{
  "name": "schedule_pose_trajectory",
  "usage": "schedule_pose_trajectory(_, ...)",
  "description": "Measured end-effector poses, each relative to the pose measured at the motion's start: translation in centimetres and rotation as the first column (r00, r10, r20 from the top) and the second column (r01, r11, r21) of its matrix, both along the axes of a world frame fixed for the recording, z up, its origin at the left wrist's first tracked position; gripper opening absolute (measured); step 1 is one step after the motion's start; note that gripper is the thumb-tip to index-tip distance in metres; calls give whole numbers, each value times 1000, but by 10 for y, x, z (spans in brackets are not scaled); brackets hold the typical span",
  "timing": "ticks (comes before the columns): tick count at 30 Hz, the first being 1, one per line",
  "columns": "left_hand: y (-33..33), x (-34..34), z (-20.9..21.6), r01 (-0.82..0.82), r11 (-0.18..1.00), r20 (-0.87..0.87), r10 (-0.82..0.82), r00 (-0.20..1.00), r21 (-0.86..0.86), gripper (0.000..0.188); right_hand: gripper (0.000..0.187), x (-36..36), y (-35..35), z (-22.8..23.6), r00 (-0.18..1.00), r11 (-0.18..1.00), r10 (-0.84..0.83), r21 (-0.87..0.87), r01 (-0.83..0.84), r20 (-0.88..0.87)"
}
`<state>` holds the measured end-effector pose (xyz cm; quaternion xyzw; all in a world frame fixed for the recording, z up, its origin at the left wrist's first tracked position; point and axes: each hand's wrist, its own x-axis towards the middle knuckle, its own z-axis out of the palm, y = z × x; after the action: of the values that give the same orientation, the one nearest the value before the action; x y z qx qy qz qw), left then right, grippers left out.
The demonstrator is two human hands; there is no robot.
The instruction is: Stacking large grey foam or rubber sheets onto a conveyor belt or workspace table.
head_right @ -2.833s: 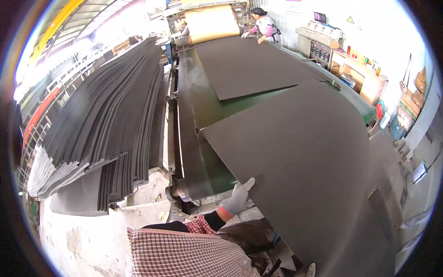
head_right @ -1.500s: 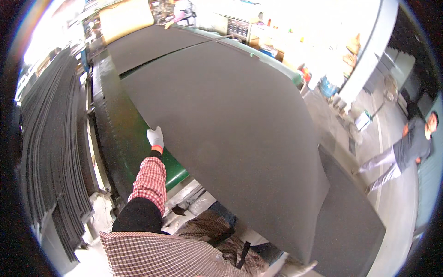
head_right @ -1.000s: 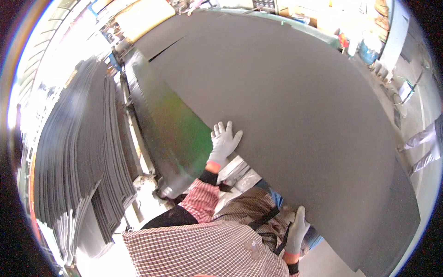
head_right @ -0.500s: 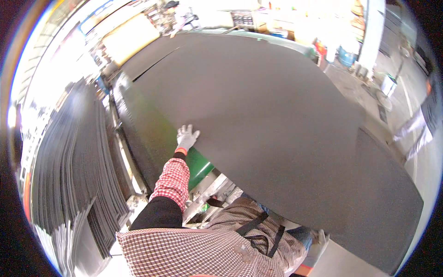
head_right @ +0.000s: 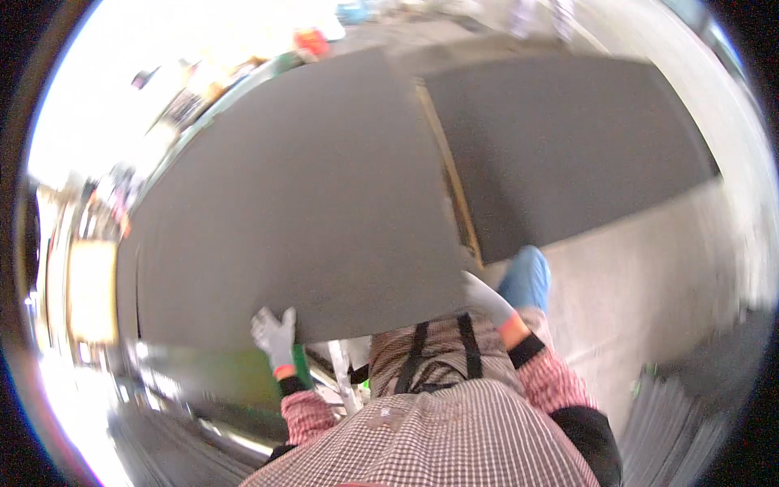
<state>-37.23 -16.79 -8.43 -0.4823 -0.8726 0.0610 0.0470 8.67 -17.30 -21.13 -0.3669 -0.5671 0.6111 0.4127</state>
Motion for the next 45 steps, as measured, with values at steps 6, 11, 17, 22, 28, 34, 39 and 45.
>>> schedule_pose_trajectory(6,6,-91,10,-22,999,384,39,922,-49,83,25,0,74,-32,819,816,-440,-544,195,-368)
schedule_pose_trajectory(11,-8,-156,19,-177,978,231,198,953,-106,78,23,16,79,-219,555,372,-813,-889,266,-174)
schedule_pose_trajectory(17,33,7,33,270,921,-54,-266,963,281,38,36,81,62,-355,587,214,-511,-569,794,627)
schedule_pose_trajectory(22,73,189,29,535,773,248,-623,742,341,25,40,65,116,-348,485,-467,-628,-793,391,609)
schedule_pose_trajectory(28,68,251,-65,442,861,771,-453,447,250,23,23,118,55,-370,87,-257,-946,-883,393,313)
schedule_pose_trajectory(34,58,262,-71,502,822,812,-475,339,271,19,17,111,86,-295,254,-310,-822,-776,550,509)
schedule_pose_trajectory(39,88,320,-113,638,686,773,-597,216,351,19,18,181,85,-226,474,321,-824,-434,842,310)
schedule_pose_trajectory(45,172,349,-155,559,783,816,-496,296,274,32,20,137,147,-93,637,368,-430,-520,770,639)
